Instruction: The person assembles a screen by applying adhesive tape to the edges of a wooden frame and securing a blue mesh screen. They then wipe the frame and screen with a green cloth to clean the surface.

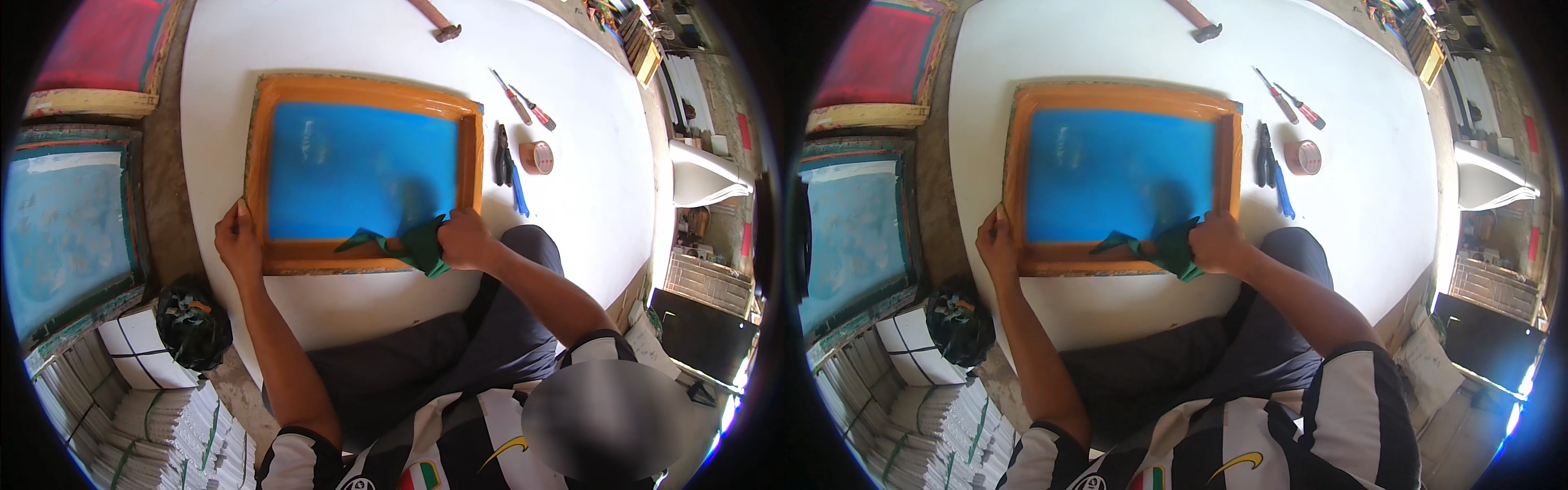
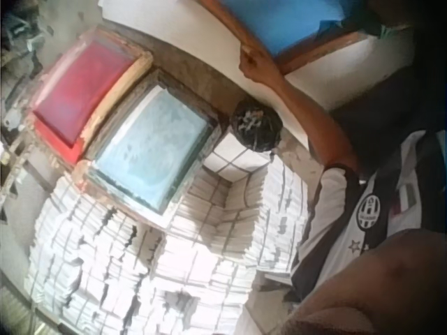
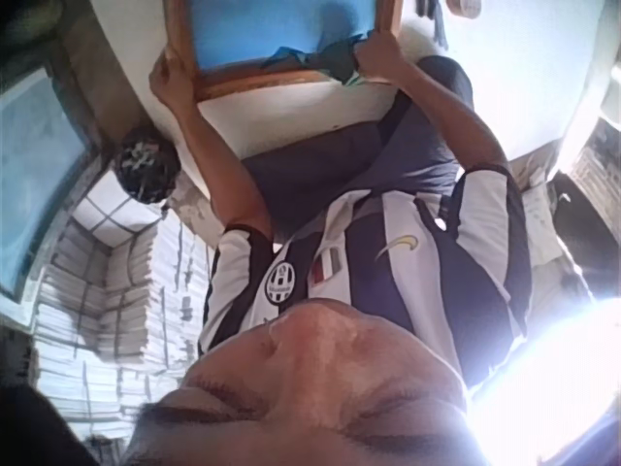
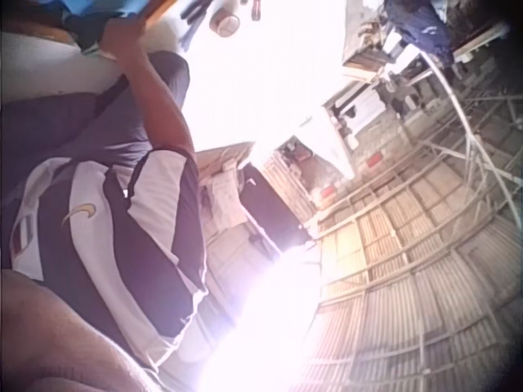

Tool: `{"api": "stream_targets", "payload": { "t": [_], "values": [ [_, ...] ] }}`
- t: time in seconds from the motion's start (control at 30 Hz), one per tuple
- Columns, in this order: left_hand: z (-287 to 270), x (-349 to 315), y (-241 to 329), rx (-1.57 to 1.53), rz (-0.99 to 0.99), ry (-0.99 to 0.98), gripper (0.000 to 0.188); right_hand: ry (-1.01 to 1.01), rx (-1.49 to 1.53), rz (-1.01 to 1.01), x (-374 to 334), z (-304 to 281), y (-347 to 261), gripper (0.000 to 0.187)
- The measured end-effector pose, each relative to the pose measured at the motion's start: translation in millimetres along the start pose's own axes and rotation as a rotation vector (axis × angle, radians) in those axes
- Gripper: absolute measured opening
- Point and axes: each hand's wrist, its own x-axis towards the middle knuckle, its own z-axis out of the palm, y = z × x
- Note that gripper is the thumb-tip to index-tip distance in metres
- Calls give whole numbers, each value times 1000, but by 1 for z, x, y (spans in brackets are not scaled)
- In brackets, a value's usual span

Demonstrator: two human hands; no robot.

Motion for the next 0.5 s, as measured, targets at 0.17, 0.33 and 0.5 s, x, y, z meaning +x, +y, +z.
{"api": "stream_targets", "payload": {
  "t": [0.17, 0.33, 0.5],
  "values": [
    [0, -1, -3, 41, 10, 17, 41, -50, -60, -23, 1, 10, 13, 17],
    [2, -1, 0, 18, -12, 21, 38, 451, 349, -234, 4, 21, -39, 17],
    [-1, -6, 10, -61, 9, 5, 38, 692, 523, -361, 30, 16, -92, 16]
  ]
}}
